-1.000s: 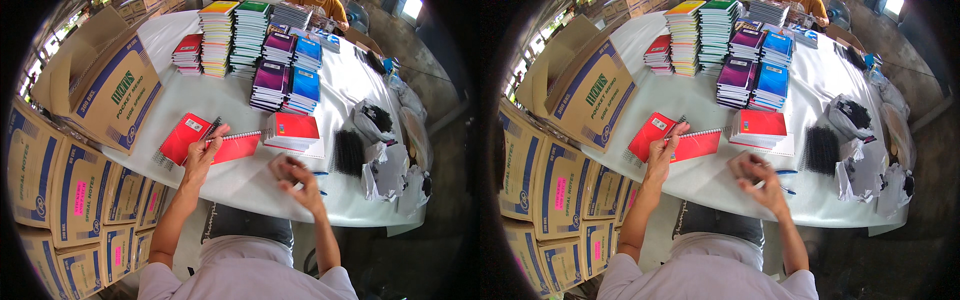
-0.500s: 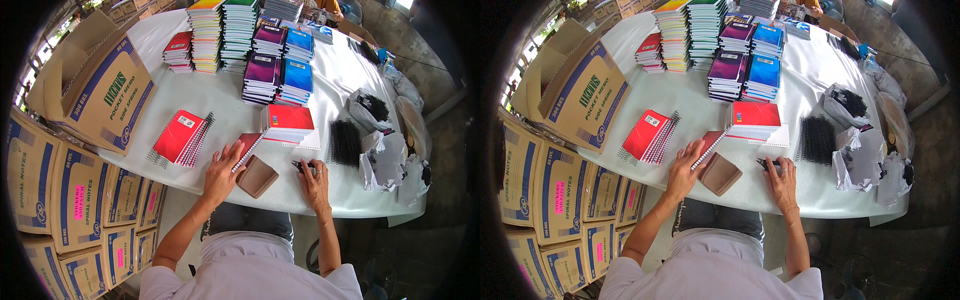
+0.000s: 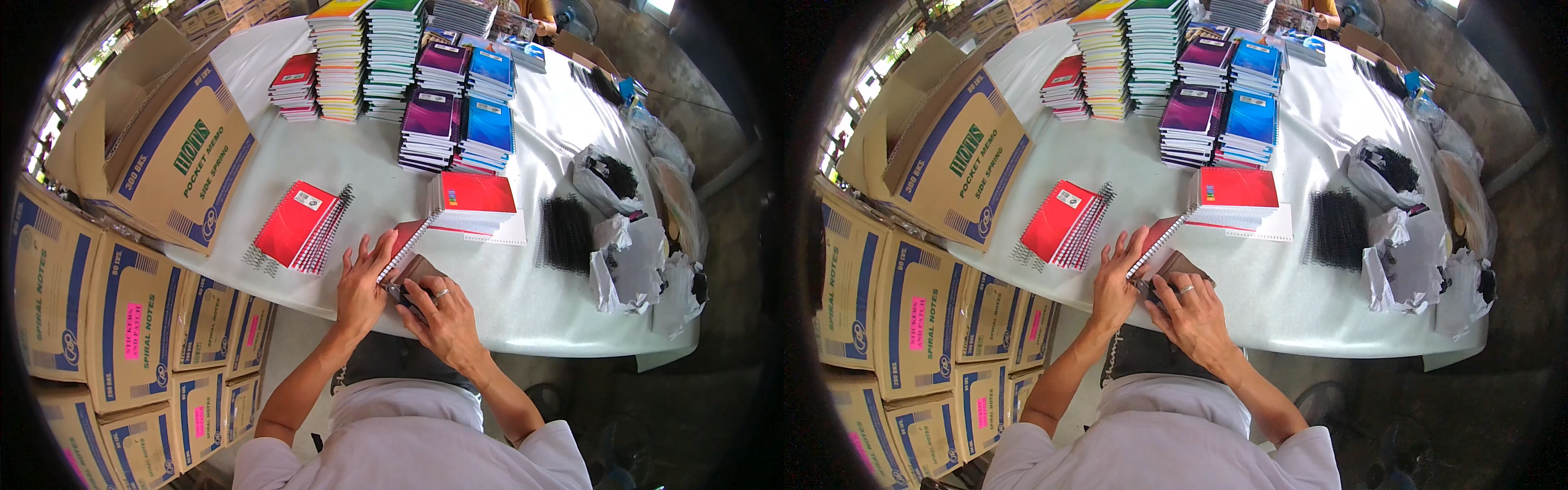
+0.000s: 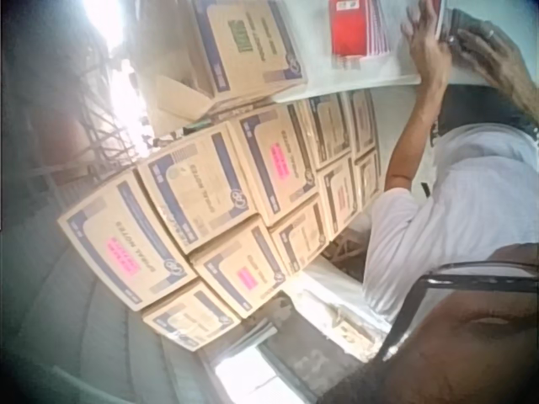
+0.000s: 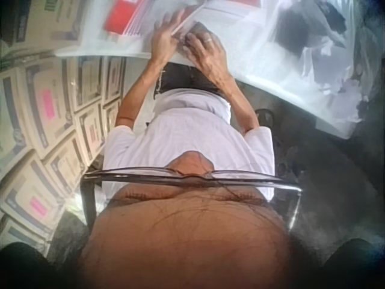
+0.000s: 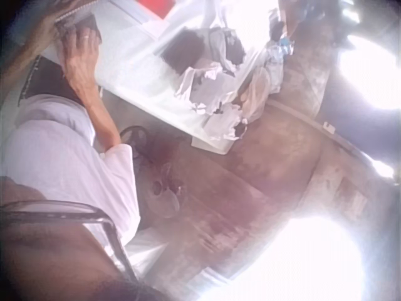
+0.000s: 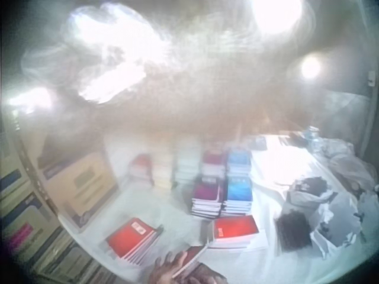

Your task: The person manually inserts a plastic spiral binding into a notebook and uses a pair of pliers to crimp the ends of the spiral.

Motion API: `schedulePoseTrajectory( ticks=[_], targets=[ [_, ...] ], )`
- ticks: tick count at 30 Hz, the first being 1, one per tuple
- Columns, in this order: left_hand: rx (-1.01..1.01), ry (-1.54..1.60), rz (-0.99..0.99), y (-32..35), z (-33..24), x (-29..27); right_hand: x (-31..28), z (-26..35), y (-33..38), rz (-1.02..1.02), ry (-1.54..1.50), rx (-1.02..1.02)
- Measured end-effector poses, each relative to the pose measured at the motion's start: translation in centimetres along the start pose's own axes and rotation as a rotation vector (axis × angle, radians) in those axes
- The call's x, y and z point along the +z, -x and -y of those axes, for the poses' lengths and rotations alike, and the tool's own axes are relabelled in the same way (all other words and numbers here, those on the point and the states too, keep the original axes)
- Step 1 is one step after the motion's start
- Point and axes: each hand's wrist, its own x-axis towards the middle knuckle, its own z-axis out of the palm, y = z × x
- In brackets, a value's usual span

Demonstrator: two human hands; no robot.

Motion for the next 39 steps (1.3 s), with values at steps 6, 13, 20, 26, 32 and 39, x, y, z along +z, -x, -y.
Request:
schedulePoseTrajectory(
  ticks=[6, 13, 20, 26, 32, 39],
  targets=[
    [-0.029, -0.001, -0.039, -0.2, -0.3, -0.5, -0.5, 0.3, -0.6, -0.037, 0.037, -0.022],
    [0.044, -0.058, -0.099, -0.6, -1.4, -1.4, -0.7, -1.0, -1.3, 0.206, -0.514, 0.191],
    [0.201, -0.27, -0.162, -2.4, -0.5, -6.8, -4.4, -2.6, -3.3, 0.351, -0.646, 0.27],
    [-0.101, -0.374, 0.248, -2.3, 6.4, -13.9, -6.0, -8.8, 1.2, 0.259, -0.077, 0.438],
    [0.12, -0.404, 0.22, -2.7, 5.5, -15.0, -6.9, -10.6, -2.5, 0.249, 0.097, 0.039],
    [0.537, -0.078, 0.437, -1.6, -2.0, -0.1, -2.5, -15.1, -12.5, 0.5, 0.252, -0.183]
  ],
)
